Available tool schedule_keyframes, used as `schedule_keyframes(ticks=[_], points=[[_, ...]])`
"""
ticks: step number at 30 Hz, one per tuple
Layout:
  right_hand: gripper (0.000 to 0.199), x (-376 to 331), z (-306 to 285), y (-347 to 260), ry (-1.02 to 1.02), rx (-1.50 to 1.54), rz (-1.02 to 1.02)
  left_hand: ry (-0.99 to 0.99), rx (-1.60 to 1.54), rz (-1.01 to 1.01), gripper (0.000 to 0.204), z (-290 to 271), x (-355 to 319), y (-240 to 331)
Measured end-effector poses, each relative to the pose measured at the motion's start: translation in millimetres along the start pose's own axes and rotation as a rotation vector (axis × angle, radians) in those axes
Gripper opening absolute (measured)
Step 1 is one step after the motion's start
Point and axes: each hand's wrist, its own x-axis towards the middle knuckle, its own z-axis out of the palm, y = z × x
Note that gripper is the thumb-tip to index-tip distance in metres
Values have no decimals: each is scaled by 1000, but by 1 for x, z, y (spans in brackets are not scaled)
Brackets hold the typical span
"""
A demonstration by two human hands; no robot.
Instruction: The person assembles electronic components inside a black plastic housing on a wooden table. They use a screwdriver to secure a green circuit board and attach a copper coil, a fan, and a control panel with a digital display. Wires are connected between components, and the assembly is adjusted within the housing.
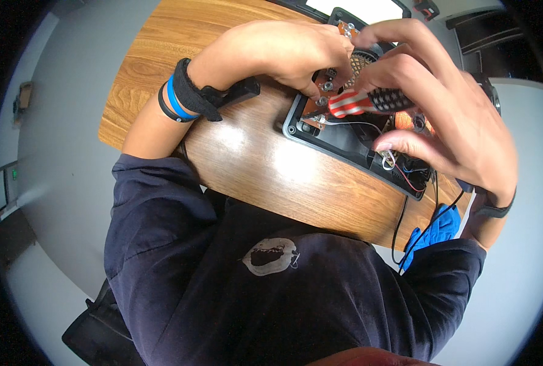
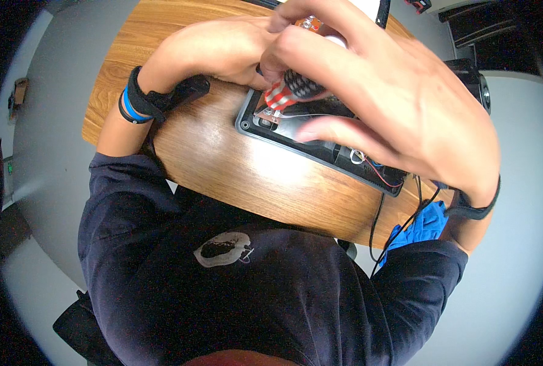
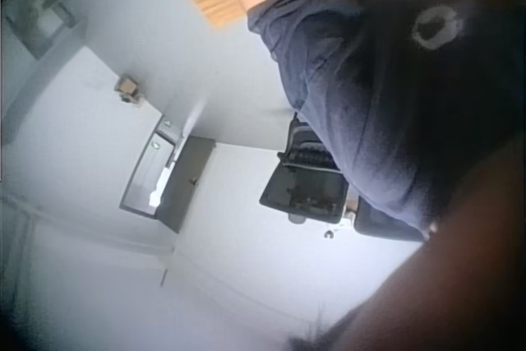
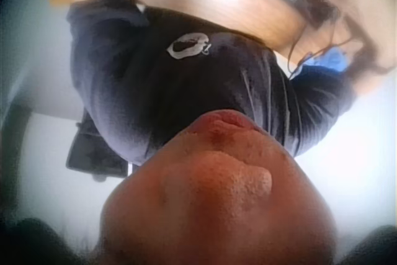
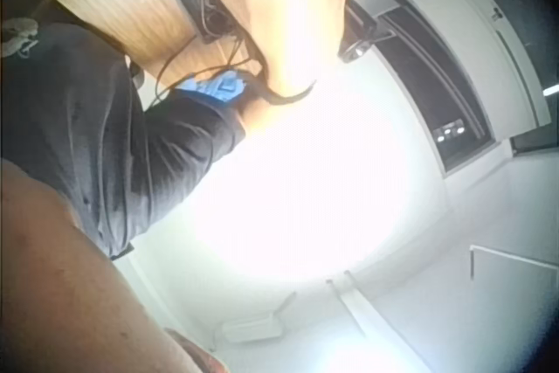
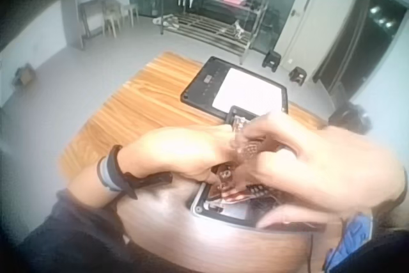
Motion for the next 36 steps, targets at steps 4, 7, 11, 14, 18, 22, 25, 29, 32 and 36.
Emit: schedule_keyframes(ticks=[4, 7, 11, 14, 18, 22, 25, 29, 32, 36], points=[[39, -9, -2, -1, -53, 31, 16, 44, 136, 49, 38, 2, 8, -1], [40, -9, 1, -7, -18, 59, 178, 31, 70, 40, 40, 4, 6, -4], [42, -7, 6, -1, 88, 121, 60, 41, 78, 81, 44, 4, 0, -6], [41, -6, -5, -2, -19, 42, 10, 62, 83, 52, 41, 8, 4, -11], [52, -9, 0, -11, -29, -15, 240, 12, 84, 32, 39, 2, 5, -3], [50, -2, -4, -5, 25, 82, 18, 38, 97, 47, 37, 2, 2, -3], [41, -3, -2, 17, -73, 173, -128, 65, 95, 56, 35, 4, 4, -6], [40, -8, -7, 8, -59, 38, 61, 29, 134, 44, 32, 3, 3, -2], [42, -16, 0, 12, -22, -51, 83, -118, 92, -63, 44, -4, 6, 1], [44, -26, 4, 8, 9, -132, 108, -93, 131, -36, 46, -1, 8, 1]])
